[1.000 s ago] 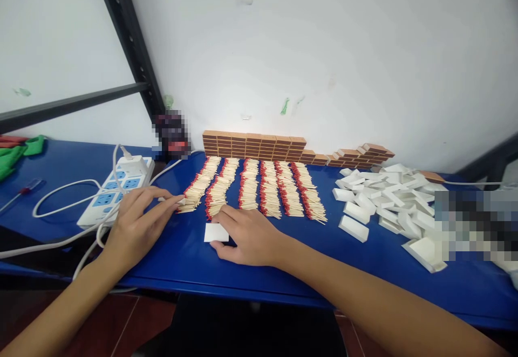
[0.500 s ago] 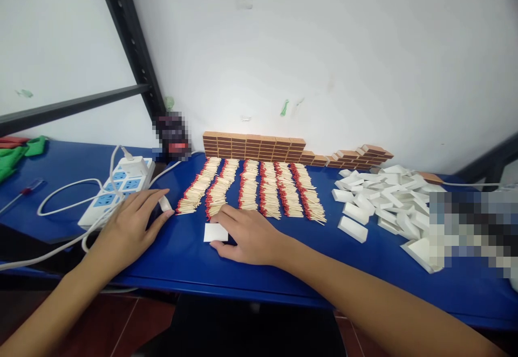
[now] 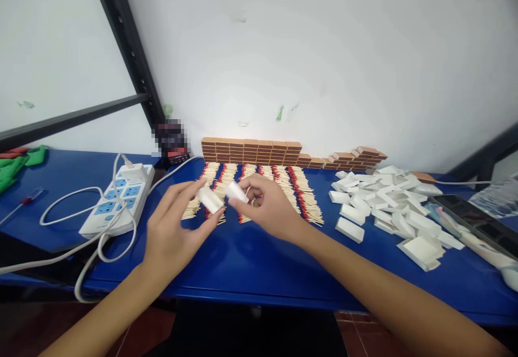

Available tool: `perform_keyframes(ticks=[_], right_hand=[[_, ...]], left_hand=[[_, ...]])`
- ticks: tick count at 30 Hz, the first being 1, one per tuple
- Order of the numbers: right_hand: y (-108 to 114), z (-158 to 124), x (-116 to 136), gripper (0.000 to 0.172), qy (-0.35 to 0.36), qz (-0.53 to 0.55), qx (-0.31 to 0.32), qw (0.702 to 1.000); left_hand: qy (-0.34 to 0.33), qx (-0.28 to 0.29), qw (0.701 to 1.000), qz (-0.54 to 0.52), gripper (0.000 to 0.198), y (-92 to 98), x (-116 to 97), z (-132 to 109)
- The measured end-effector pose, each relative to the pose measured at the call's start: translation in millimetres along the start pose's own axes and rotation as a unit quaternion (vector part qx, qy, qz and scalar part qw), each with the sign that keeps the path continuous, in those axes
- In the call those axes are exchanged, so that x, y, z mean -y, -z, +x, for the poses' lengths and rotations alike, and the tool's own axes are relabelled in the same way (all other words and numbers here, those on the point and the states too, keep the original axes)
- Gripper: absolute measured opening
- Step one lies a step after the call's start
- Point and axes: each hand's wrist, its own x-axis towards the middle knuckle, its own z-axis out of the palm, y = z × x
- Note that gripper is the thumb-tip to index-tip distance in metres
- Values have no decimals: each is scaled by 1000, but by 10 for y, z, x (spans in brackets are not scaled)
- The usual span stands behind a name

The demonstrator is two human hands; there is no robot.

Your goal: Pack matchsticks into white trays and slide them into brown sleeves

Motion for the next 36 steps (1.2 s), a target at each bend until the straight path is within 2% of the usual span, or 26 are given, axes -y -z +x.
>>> perform_keyframes(ticks=[3,7,9,12,15,21,27,33,36], right_hand=[[278,108,-2,14,-7,-28,-47,998],[573,111,19,16,21,-99,-92,991],[647,74,18,20,43,-125,-102,986],[666,2,-29,23,63,-131,-122,982],[617,-76,-106,20,63,-86,-127,986],[551,-183,-176,14,4,29,-118,993],[526,-214,-174,10,39,-77,-177,980],[556,-206,-194,5,38,-70,-147,986],[545,-206,-215,9,25,-86,-145,985]], left_hand=[[-55,3,998,-38,49,-338,-112,251],[-143,-9,989,-45,51,-770,-197,493],[-174,-27,984,-34,54,-924,-229,554],[-187,-32,981,-33,57,-1056,-243,578],[-193,-16,980,-48,59,-1107,-219,545],[-184,-11,980,-74,61,-1107,-208,476],[-168,-13,983,-75,57,-1092,-189,422],[-167,-18,983,-70,54,-1096,-140,403],[-174,-16,981,-79,57,-1100,-147,401]])
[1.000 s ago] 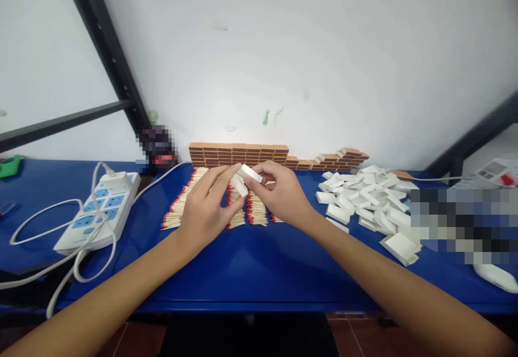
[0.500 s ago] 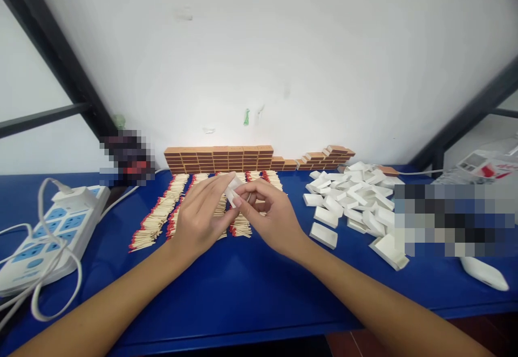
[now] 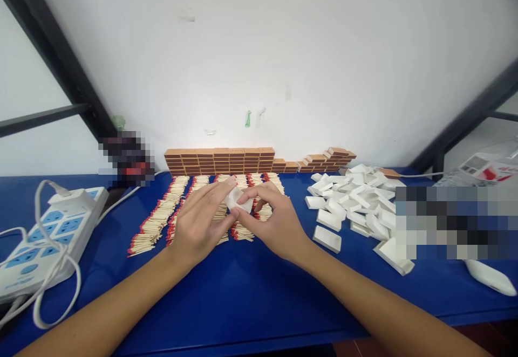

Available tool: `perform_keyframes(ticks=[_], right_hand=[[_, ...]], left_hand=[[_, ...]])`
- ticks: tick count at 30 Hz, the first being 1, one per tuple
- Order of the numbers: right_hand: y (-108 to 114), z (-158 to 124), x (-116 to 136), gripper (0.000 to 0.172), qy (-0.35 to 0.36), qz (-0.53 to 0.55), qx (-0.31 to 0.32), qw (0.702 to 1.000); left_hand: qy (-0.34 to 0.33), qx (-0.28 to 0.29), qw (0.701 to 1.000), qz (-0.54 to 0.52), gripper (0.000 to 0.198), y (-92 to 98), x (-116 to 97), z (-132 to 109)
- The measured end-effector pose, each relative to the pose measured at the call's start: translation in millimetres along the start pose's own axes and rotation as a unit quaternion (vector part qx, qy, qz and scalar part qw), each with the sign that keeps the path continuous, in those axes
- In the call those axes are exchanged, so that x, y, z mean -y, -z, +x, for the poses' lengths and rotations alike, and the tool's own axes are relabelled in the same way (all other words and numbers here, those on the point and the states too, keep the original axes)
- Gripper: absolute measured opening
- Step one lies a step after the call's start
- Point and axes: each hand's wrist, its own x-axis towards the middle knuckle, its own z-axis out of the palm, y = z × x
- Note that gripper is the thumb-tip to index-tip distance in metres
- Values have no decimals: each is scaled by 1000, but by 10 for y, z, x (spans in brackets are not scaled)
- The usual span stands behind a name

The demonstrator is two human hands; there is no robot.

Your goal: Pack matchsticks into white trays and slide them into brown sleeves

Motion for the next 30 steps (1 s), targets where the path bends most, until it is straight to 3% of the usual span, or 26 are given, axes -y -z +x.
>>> perform_keyframes(ticks=[5,8,9,11,13,14,16,20,25,30], right_hand=[[107,129,-40,16,12,2,42,999],[564,353,-127,21,8,-146,38,989],[789,426,-184,23,-20,-230,18,973],[1283,531,-348,31,-140,-407,-36,902],[1734,574,-560,38,-241,-488,-18,839],[1910,583,-673,40,-286,-491,17,822],[2138,618,-892,48,-295,-503,42,811],[2179,903,-1254,47,-264,-510,45,817],[1989,1344,-1628,42,-199,-483,163,837],[1972,1399,-1887,39,-146,-496,186,836]], left_hand=[[3,17,1000,-15,62,-4,-30,-1],[20,24,999,-14,71,8,-39,10],[23,24,999,-13,70,14,-40,13],[22,23,999,-12,64,25,-41,17],[19,25,999,-14,55,28,-46,14],[17,26,999,-15,52,27,-51,10],[14,31,999,-20,46,18,-63,-2],[10,41,999,-31,35,5,-72,-25],[10,61,997,-38,31,14,-43,-19],[1,60,997,-40,32,17,-35,-25]])
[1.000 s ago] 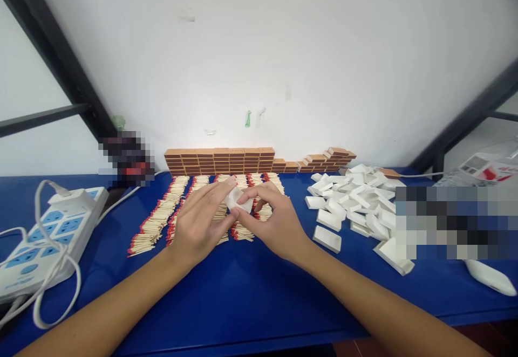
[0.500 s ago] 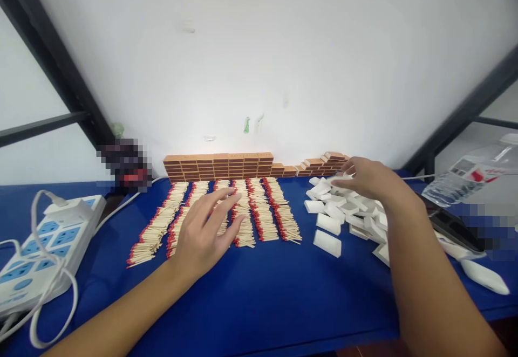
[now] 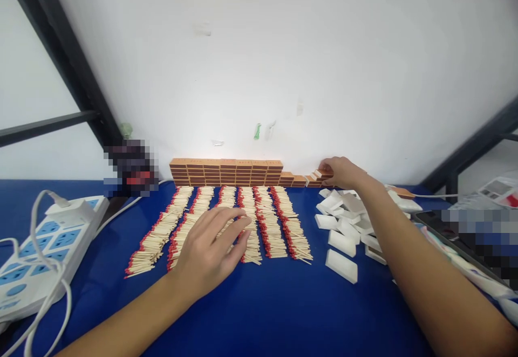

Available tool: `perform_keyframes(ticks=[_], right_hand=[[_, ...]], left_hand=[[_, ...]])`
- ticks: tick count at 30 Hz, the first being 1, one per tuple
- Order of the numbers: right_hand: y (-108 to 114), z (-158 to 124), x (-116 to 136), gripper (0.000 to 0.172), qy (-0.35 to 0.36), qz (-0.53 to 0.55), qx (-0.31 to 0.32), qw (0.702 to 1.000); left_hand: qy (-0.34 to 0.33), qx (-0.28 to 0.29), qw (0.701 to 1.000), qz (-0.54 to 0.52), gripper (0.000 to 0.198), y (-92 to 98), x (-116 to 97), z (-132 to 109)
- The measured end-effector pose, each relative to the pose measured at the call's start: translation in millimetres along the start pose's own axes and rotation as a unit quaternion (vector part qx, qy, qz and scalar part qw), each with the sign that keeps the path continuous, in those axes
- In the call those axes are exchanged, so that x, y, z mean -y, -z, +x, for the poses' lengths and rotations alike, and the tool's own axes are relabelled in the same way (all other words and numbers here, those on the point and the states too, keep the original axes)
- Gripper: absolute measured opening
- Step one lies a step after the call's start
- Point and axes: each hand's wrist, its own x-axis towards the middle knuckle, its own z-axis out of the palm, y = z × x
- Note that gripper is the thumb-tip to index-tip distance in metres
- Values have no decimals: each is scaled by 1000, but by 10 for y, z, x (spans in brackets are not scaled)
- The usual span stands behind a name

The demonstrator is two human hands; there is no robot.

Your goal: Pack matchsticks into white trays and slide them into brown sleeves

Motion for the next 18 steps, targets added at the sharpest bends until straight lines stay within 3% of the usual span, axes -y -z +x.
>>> perform_keyframes(ticks=[6,18], right_hand=[[-76,48,-174,35,22,-13,-20,999],[-53,29,-281,33,51,16,13,998]], left_hand=[[-4,6,1000,-4,31,5,-14,-23],[-14,5,1000,-11,25,-1,-17,-11]])
